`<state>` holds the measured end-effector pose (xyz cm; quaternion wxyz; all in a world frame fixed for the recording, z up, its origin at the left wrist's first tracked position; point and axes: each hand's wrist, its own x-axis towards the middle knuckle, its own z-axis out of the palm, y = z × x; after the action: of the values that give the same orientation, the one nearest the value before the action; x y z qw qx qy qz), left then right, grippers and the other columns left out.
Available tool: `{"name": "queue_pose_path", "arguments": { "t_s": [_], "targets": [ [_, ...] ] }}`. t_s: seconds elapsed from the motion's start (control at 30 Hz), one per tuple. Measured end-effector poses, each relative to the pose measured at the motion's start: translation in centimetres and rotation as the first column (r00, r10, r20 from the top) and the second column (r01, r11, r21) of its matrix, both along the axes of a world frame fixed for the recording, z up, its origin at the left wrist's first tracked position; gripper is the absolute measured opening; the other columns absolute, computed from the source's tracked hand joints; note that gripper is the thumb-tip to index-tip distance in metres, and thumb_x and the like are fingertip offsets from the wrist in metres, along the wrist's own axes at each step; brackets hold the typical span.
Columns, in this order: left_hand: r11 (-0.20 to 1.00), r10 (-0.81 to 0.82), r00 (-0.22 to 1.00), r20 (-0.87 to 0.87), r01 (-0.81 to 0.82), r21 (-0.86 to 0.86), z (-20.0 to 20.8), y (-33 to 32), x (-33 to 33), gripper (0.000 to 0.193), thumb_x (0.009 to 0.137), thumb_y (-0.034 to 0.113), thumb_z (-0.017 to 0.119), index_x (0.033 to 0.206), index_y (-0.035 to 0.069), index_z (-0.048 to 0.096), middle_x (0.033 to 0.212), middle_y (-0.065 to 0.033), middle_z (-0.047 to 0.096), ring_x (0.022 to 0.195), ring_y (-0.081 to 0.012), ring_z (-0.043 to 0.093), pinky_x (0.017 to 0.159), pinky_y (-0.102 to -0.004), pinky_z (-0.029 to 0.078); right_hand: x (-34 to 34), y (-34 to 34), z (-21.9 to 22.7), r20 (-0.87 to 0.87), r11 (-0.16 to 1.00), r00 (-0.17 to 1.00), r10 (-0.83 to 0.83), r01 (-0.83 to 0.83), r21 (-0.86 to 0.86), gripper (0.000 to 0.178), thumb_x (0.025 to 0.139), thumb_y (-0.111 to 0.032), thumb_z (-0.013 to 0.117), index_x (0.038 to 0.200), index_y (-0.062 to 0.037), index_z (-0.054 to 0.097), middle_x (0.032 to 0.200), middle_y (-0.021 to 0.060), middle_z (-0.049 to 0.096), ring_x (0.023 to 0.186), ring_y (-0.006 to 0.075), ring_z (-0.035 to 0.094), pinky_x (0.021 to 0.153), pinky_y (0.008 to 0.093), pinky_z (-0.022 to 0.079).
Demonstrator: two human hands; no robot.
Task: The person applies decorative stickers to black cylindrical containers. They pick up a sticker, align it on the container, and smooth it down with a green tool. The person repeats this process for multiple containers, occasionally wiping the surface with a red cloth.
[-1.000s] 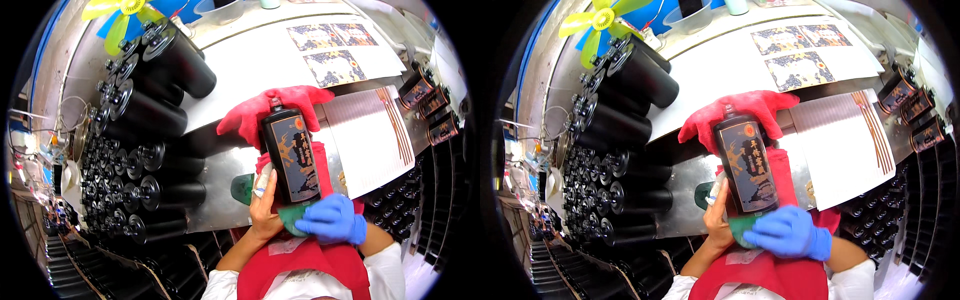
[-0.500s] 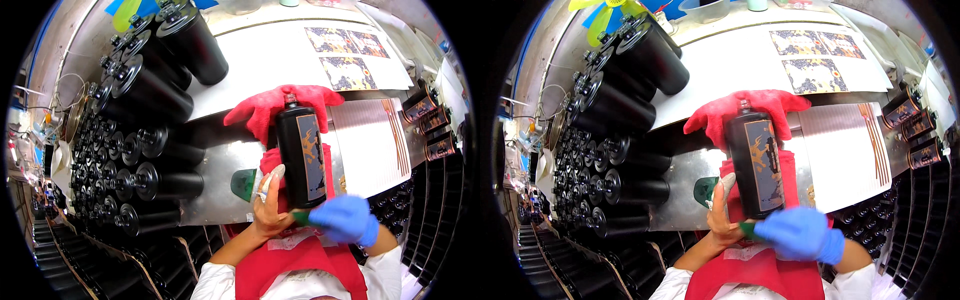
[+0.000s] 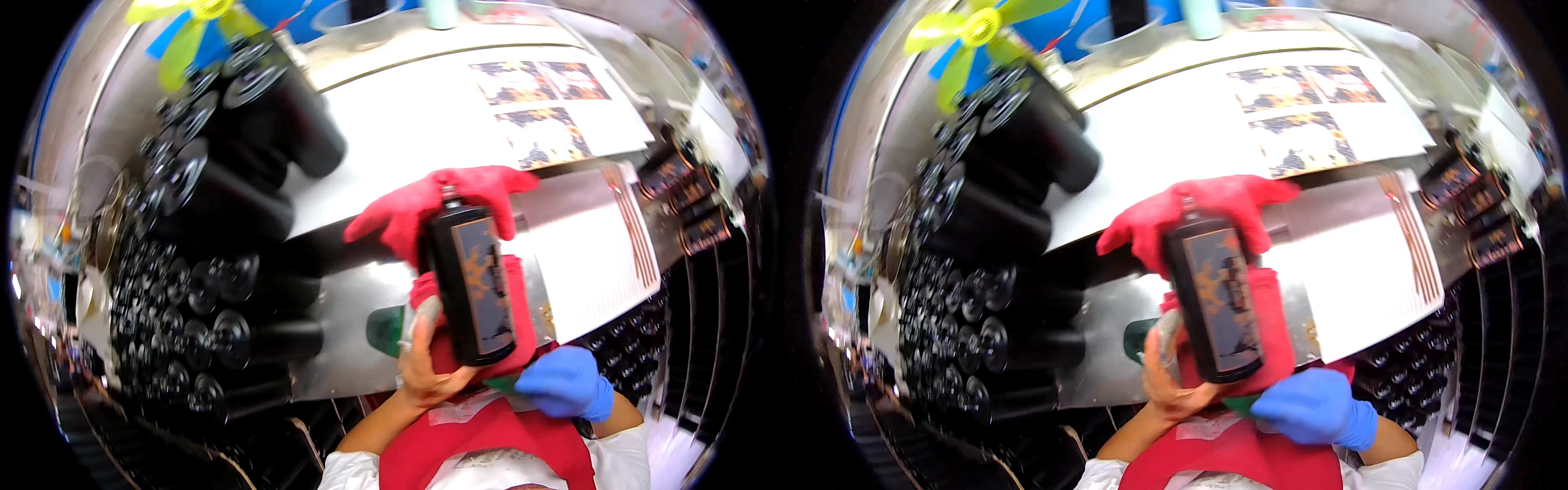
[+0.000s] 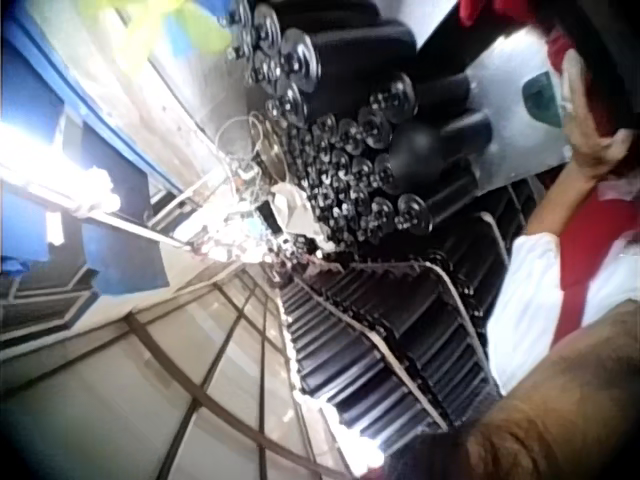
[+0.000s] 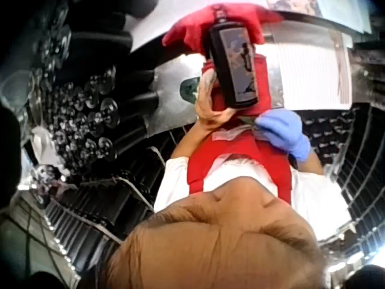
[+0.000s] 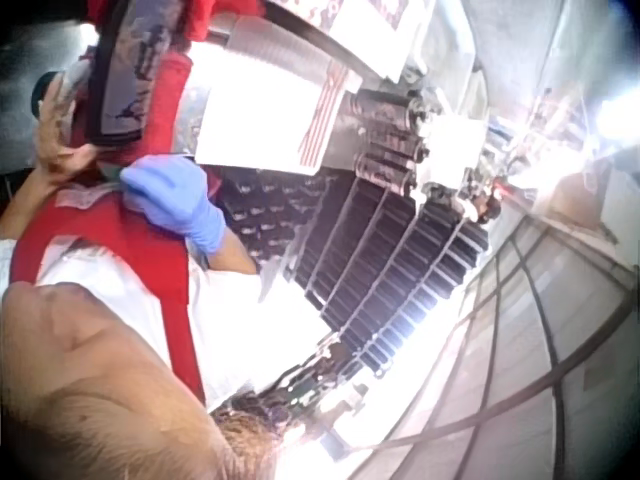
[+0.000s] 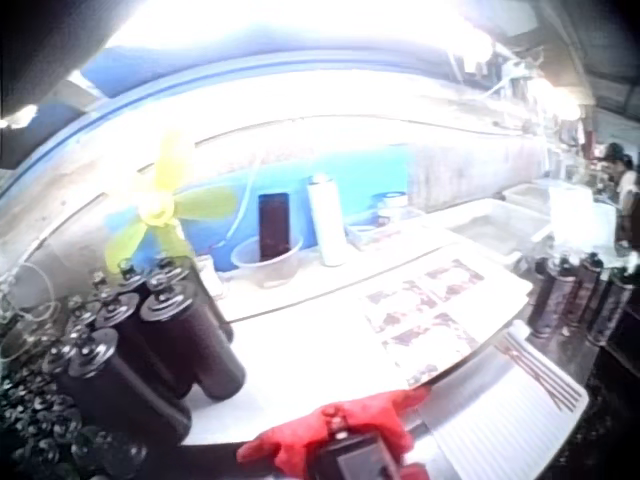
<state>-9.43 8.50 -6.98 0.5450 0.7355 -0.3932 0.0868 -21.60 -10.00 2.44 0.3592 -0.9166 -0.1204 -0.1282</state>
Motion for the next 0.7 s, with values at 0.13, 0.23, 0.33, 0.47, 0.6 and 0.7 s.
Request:
{"name": "queue_pose_path", "arguments": {
  "t_s": [0.13, 0.23, 0.33, 0.47, 0.6, 0.7],
  "targets": [
    [0.998, -0.030, 0.996, -0.082, 0.025, -0.052, 0.1, 0.1, 0.2, 0.099, 0.067, 0.007, 0.078, 0.139, -0.012, 0.013, 0.129, -0.0283, 0.045, 0.118, -0.0354, 0.050, 0.102, -0.0404, 0.039, -3.5, -3.2, -3.2, -0.469, 0.398, 0.679, -0.564, 0.722, 0.566, 0.027, 0.078, 0.000, 0.054, 0.105, -0.0018, 0.052, 0.084, 0.0043, 0.058, 0.074, 0.0109, 0.055, 0.072, 0.0254, 0.047],
    [0.995, -0.092, 0.981, -0.172, 0.084, -0.053, -1.3, 1.0, 0.2, 0.094, 0.067, -0.001, 0.069, 0.141, -0.008, 0.012, 0.137, -0.0235, 0.036, 0.125, -0.0346, 0.042, 0.107, -0.0422, 0.032, -8.0, -8.9, -6.6, -0.635, -0.178, 0.487, -0.600, 0.692, 0.700, 0.014, 0.085, -0.020, 0.056, 0.084, -0.0063, 0.054, 0.069, 0.0006, 0.053, 0.058, 0.0093, 0.049, 0.054, 0.0220, 0.041],
    [0.993, -0.112, 0.959, -0.259, 0.116, 0.000, 0.8, 0.1, 0.4, 0.097, 0.065, -0.002, 0.066, 0.144, -0.004, 0.009, 0.142, -0.0214, 0.029, 0.132, -0.0325, 0.033, 0.109, -0.0403, 0.026, -14.0, -13.8, -10.3, -0.746, -0.416, 0.214, -0.631, 0.718, 0.558, 0.030, 0.086, -0.039, 0.062, 0.073, -0.0156, 0.049, 0.059, -0.0051, 0.044, 0.048, 0.0066, 0.041, 0.042, 0.0217, 0.031],
    [0.964, -0.061, 0.970, -0.234, 0.118, 0.239, 1.5, 0.3, 1.4, 0.116, 0.056, 0.024, 0.086, 0.141, -0.010, 0.015, 0.138, -0.0260, 0.035, 0.126, -0.0348, 0.040, 0.105, -0.0395, 0.030, -12.7, -17.3, -11.2, -0.723, -0.397, 0.142, -0.676, 0.756, 0.520, 0.024, 0.083, -0.031, 0.069, 0.084, -0.0081, 0.060, 0.068, -0.0026, 0.057, 0.054, 0.0081, 0.050, 0.050, 0.0209, 0.039],
    [0.979, -0.059, 0.960, -0.275, 0.109, 0.172, 0.8, 0.1, 1.2, 0.109, 0.060, 0.019, 0.082, 0.141, -0.010, 0.016, 0.137, -0.0257, 0.038, 0.125, -0.0351, 0.041, 0.105, -0.0386, 0.030, -10.7, -20.2, -14.3, -0.544, -0.275, 0.195, -0.816, 0.697, 0.662, 0.040, 0.079, -0.020, 0.074, 0.110, 0.0002, 0.059, 0.095, 0.0041, 0.065, 0.080, 0.0115, 0.060, 0.073, 0.0245, 0.048],
    [0.978, -0.062, 0.953, -0.298, 0.117, 0.170, 1.3, -0.3, 1.1, 0.106, 0.061, 0.013, 0.079, 0.142, -0.010, 0.014, 0.136, -0.0237, 0.040, 0.123, -0.0326, 0.044, 0.104, -0.0369, 0.030, -10.3, -20.7, -14.8, -0.487, -0.157, 0.207, -0.849, 0.781, 0.605, 0.049, 0.075, -0.009, 0.076, 0.118, 0.0034, 0.056, 0.107, 0.0077, 0.064, 0.093, 0.0121, 0.061, 0.083, 0.0267, 0.048]
  ]
}}
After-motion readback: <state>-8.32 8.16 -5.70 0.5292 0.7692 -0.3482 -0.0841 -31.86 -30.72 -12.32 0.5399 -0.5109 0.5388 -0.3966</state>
